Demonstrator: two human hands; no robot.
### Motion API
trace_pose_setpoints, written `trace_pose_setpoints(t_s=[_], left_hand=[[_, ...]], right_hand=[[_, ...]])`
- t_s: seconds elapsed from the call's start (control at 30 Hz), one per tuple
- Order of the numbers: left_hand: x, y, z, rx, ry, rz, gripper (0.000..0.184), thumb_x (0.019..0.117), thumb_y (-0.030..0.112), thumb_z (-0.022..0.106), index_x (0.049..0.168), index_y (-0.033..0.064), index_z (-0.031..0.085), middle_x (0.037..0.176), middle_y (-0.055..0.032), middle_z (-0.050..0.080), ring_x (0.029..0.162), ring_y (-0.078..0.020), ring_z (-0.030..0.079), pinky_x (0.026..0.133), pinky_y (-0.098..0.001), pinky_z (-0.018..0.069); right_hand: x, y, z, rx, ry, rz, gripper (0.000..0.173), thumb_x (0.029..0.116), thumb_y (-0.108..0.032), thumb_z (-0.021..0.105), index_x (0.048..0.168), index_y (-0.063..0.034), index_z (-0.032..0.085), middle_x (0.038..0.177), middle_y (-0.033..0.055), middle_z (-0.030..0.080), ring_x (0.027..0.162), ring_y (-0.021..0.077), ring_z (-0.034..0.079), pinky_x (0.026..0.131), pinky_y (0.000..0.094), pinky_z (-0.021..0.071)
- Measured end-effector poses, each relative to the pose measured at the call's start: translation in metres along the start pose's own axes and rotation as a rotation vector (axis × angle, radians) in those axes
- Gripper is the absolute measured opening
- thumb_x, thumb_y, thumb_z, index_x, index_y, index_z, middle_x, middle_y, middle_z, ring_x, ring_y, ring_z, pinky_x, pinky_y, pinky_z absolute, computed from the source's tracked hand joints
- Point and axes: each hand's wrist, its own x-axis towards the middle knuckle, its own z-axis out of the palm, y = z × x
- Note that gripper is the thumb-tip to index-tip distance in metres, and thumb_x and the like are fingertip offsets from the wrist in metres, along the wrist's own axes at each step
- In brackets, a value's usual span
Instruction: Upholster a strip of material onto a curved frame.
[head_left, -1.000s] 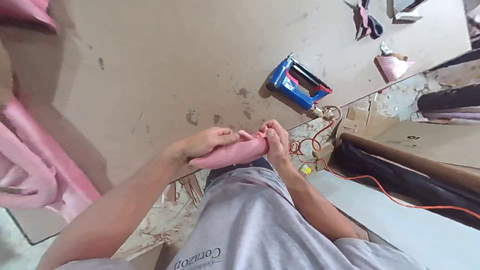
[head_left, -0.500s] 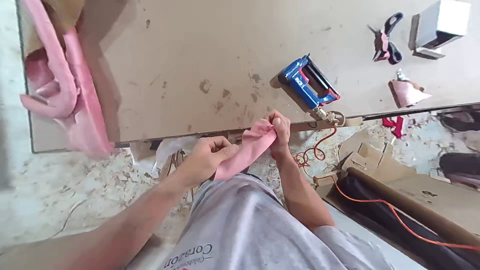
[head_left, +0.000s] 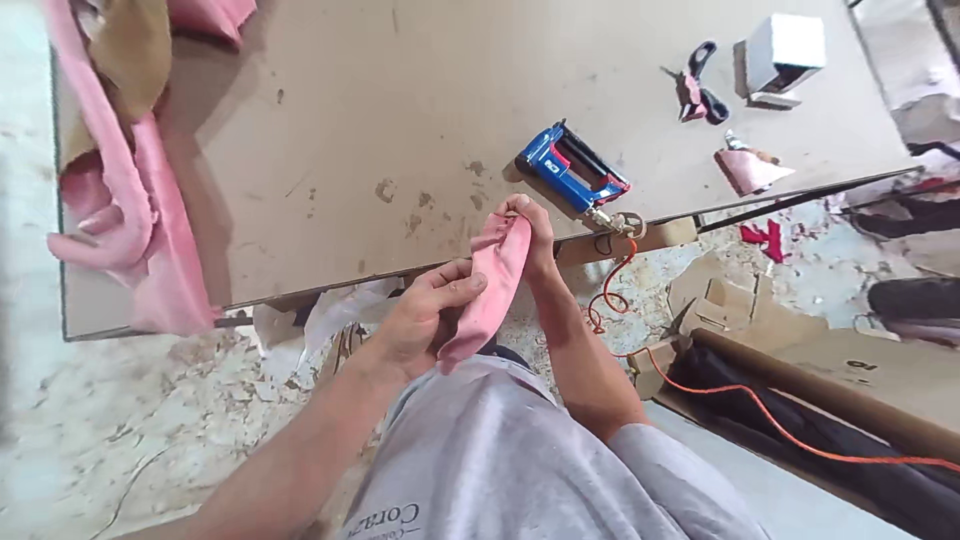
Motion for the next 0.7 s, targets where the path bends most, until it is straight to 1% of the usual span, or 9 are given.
trace_pose_setpoints(t_s=[0.13,0.27,0.4,0.5,0.53,0.57,0.63,0.67,0.7], left_hand=[[0.009,0.008,0.002,-0.072,-0.042,0.033,0.022,0.1037,0.015,0.047,0.113,0.0071,0.066,0.092,-0.0065,0.073,0.081,-0.0108,0.071,0.074,-0.0294,0.0622],[0.017,0.02,0.004,0.125,0.108,-0.152,0.017,0.1028,0.017,0.059,0.103,0.0021,0.069,0.084,-0.0076,0.073,0.073,-0.0123,0.071,0.069,-0.0297,0.0628],[0.034,0.012,-0.009,0.157,0.165,-0.211,0.028,0.1081,0.025,0.052,0.113,0.0032,0.07,0.093,-0.0093,0.075,0.083,-0.016,0.074,0.077,-0.0341,0.064],[0.051,-0.003,-0.015,0.129,0.199,-0.124,0.027,0.1097,0.019,0.048,0.109,0.0015,0.068,0.088,-0.0088,0.074,0.079,-0.0143,0.073,0.075,-0.0314,0.063],[0.058,-0.007,-0.014,0.123,0.213,-0.066,0.025,0.1095,0.015,0.047,0.107,0.0012,0.067,0.085,-0.0071,0.073,0.077,-0.0119,0.072,0.074,-0.0287,0.0623],[0.066,-0.009,-0.009,0.141,0.239,0.004,0.023,0.1086,0.01,0.047,0.104,0.0015,0.067,0.082,-0.0041,0.072,0.075,-0.0086,0.071,0.073,-0.0253,0.0614],[0.083,-0.013,0.003,0.265,0.294,0.156,0.018,0.1055,0.005,0.051,0.1,0.0028,0.068,0.078,0.002,0.072,0.073,-0.0032,0.069,0.073,-0.0212,0.0598],[0.09,-0.015,0.009,0.329,0.313,0.225,0.016,0.1037,0.003,0.054,0.099,0.0028,0.069,0.077,0.0035,0.071,0.073,-0.0017,0.069,0.074,-0.0206,0.0596],[0.095,-0.018,0.013,0.39,0.336,0.278,0.014,0.1022,0.003,0.056,0.098,0.0029,0.069,0.077,0.0052,0.071,0.072,0.0003,0.068,0.073,-0.0194,0.0591]], right_hand=[[0.018,0.003,-0.001,0.02,-0.021,-0.002,0.044,0.1038,-0.034,0.033,0.086,-0.0123,0.066,0.072,-0.0037,0.066,0.065,0.0042,0.063,0.06,0.0243,0.0542],[0.012,0.005,-0.007,-0.113,-0.074,0.024,0.047,0.1031,-0.047,0.036,0.087,-0.0148,0.067,0.071,-0.0039,0.065,0.061,0.0044,0.06,0.055,0.0254,0.0523],[0.023,0.016,-0.018,-0.039,-0.142,0.079,0.043,0.1015,-0.04,0.037,0.089,-0.014,0.068,0.076,-0.005,0.066,0.066,0.0033,0.062,0.06,0.0241,0.0536],[0.03,0.025,-0.02,-0.061,-0.021,0.105,0.045,0.1036,-0.036,0.033,0.088,-0.0124,0.067,0.076,-0.0039,0.067,0.067,0.0043,0.063,0.061,0.0252,0.0542],[0.031,0.024,-0.02,-0.112,0.055,0.097,0.045,0.1049,-0.035,0.032,0.094,-0.0097,0.068,0.081,-0.0012,0.068,0.069,0.0058,0.063,0.063,0.0269,0.0554],[0.03,0.019,-0.019,-0.202,0.124,0.078,0.046,0.1067,-0.033,0.031,0.11,-0.0057,0.068,0.093,0.0034,0.069,0.077,0.0082,0.064,0.069,0.0291,0.0563],[0.029,0.001,-0.017,-0.438,0.178,-0.036,0.056,0.1098,-0.038,0.026,0.145,-0.0019,0.052,0.129,0.0101,0.065,0.115,0.0127,0.062,0.1,0.0339,0.0519],[0.027,-0.006,-0.017,-0.523,0.177,-0.131,0.066,0.1095,-0.045,0.022,0.154,-0.0006,0.043,0.15,0.0127,0.053,0.14,0.0192,0.048,0.118,0.0401,0.0382],[0.023,-0.012,-0.016,-0.599,0.162,-0.225,0.074,0.1084,-0.052,0.017,0.156,0.001,0.039,0.162,0.0162,0.038,0.153,0.0275,0.031,0.126,0.0474,0.0239]])
